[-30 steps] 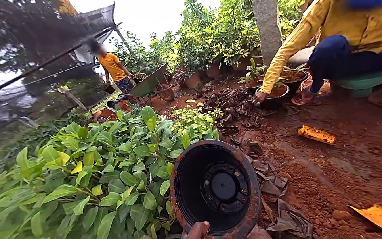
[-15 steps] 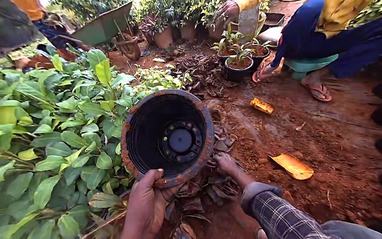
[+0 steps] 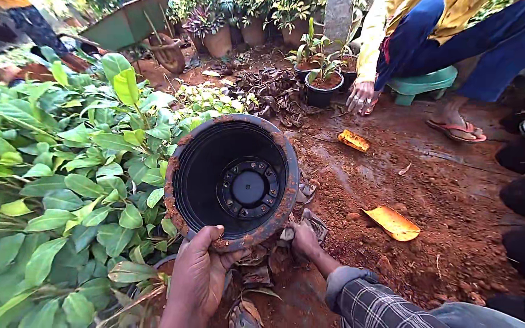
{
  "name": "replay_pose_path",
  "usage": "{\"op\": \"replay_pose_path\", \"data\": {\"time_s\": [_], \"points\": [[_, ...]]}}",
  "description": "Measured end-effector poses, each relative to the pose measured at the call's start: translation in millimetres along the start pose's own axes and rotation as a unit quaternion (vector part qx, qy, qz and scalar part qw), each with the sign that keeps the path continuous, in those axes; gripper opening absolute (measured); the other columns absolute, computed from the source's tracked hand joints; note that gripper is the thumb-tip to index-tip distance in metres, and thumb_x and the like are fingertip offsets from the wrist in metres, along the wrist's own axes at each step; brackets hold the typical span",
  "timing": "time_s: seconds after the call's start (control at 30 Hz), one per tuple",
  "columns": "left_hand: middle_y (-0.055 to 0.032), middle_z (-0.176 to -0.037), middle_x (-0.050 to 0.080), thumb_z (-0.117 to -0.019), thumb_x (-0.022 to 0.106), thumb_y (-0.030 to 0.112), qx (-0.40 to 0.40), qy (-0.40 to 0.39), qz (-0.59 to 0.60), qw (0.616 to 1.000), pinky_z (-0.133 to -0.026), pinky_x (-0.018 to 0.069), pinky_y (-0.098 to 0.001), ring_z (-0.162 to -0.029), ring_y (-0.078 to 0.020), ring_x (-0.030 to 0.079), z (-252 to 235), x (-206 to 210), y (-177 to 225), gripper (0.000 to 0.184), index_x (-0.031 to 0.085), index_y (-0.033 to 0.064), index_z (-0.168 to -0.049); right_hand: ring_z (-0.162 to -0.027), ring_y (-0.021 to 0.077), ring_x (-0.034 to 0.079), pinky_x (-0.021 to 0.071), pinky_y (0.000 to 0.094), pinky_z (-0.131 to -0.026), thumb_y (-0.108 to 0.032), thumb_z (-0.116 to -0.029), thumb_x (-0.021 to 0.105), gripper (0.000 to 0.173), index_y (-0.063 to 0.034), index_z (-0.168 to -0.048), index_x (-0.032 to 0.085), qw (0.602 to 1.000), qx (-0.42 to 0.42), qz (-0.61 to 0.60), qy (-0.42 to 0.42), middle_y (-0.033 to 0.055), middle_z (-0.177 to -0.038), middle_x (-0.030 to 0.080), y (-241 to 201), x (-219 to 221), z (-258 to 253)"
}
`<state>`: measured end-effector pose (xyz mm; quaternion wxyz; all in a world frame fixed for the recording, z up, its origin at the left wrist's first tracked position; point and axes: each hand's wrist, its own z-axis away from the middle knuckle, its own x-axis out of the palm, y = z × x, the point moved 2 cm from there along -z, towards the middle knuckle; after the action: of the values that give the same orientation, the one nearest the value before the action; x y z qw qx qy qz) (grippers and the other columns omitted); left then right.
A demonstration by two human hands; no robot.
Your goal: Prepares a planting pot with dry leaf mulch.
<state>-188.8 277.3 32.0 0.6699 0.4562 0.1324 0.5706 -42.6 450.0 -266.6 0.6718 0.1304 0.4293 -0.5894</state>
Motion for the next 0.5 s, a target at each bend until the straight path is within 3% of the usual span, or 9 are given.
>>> {"op": "replay_pose_path", "data": {"time_s": [0.07, 0.17, 0.27, 0.33, 0.4, 0.43, 0.47, 0.5], "points": [[-0.0199, -0.080, 0.067, -0.1019, 0.042, -0.001, 0.000, 0.001, 0.002, 1.000, -0.044, 0.0592, -0.0342, -0.055, -0.0240, 0.069, 1, 0, 1, 0.010, 0.050, -0.0028, -0.108, -0.128, 0.0369, 0.060, 0.0492, 0.0578, -0.105, -0.012, -0.0889, 0.067, 0.051, -0.0168, -0.140, 0.064, 0.995, 0.013, -0.091, 0.032, 0.0191, -0.137, 0.064, 6, -16, -13], [-0.0205, -0.081, 0.066, -0.1014, 0.043, -0.002, -0.001, 0.005, 0.012, 1.000, -0.044, 0.0591, -0.0343, -0.055, -0.0244, 0.069, 2, 1, 1, 0.011, 0.049, -0.0025, -0.110, -0.117, 0.0364, 0.065, 0.0513, 0.0586, -0.100, -0.007, -0.0851, 0.072, 0.053, -0.0100, -0.138, 0.064, 0.967, 0.025, -0.252, 0.036, 0.0212, -0.126, 0.068, 14, -25, -32], [-0.0209, -0.082, 0.066, -0.1011, 0.045, -0.002, -0.004, 0.009, 0.013, 1.000, -0.044, 0.0589, -0.0341, -0.056, -0.0244, 0.069, 2, 1, 1, 0.013, 0.049, -0.0024, -0.113, -0.116, 0.0373, 0.066, 0.0506, 0.0602, -0.099, -0.007, -0.0845, 0.074, 0.052, -0.0112, -0.136, 0.066, 0.968, 0.006, -0.250, 0.029, 0.0213, -0.124, 0.069, 7, -41, -36], [-0.0204, -0.081, 0.065, -0.1011, 0.045, -0.002, -0.003, 0.008, 0.015, 1.000, -0.044, 0.0586, -0.0336, -0.055, -0.0239, 0.068, 1, 1, 2, 0.012, 0.049, -0.0026, -0.112, -0.102, 0.0335, 0.070, 0.0562, 0.0559, -0.088, -0.003, -0.0845, 0.073, 0.048, -0.0098, -0.131, 0.067, 0.943, -0.009, -0.330, 0.040, 0.0198, -0.115, 0.071, -4, -57, -31], [-0.0202, -0.080, 0.066, -0.1009, 0.045, -0.001, 0.001, 0.009, 0.017, 1.000, -0.044, 0.0587, -0.0336, -0.054, -0.0240, 0.068, 1, 0, 3, 0.011, 0.050, -0.0027, -0.111, -0.078, 0.0265, 0.068, 0.0584, 0.0457, -0.066, 0.003, -0.0875, 0.071, 0.050, -0.0067, -0.136, 0.060, 0.889, -0.035, -0.456, 0.025, 0.0178, -0.103, 0.069, -17, -74, -24], [-0.0200, -0.080, 0.066, -0.1008, 0.045, -0.001, 0.001, 0.009, 0.015, 1.000, -0.044, 0.0587, -0.0335, -0.054, -0.0239, 0.068, 1, 0, 3, 0.011, 0.050, -0.0028, -0.110, -0.075, 0.0248, 0.067, 0.0580, 0.0435, -0.064, 0.004, -0.0878, 0.069, 0.047, -0.0048, -0.133, 0.059, 0.886, -0.048, -0.460, 0.021, 0.0170, -0.101, 0.069, -22, -81, -20], [-0.0200, -0.079, 0.065, -0.1007, 0.045, -0.001, 0.001, 0.009, 0.014, 1.000, -0.043, 0.0586, -0.0336, -0.054, -0.0240, 0.068, 1, 0, 3, 0.010, 0.050, -0.0028, -0.109, -0.084, 0.0253, 0.068, 0.0577, 0.0445, -0.073, 0.003, -0.0867, 0.069, 0.043, -0.0036, -0.129, 0.062, 0.920, -0.061, -0.387, 0.026, 0.0166, -0.105, 0.070, -25, -90, -17], [-0.0200, -0.080, 0.065, -0.1008, 0.045, -0.001, 0.002, 0.007, 0.012, 1.000, -0.043, 0.0585, -0.0336, -0.054, -0.0241, 0.067, 0, 0, 4, 0.010, 0.050, -0.0026, -0.110, -0.102, 0.0309, 0.069, 0.0562, 0.0516, -0.089, -0.002, -0.0875, 0.071, 0.040, -0.0043, -0.127, 0.067, 0.962, -0.067, -0.264, 0.036, 0.0187, -0.115, 0.071, -28, -98, -15]]}}
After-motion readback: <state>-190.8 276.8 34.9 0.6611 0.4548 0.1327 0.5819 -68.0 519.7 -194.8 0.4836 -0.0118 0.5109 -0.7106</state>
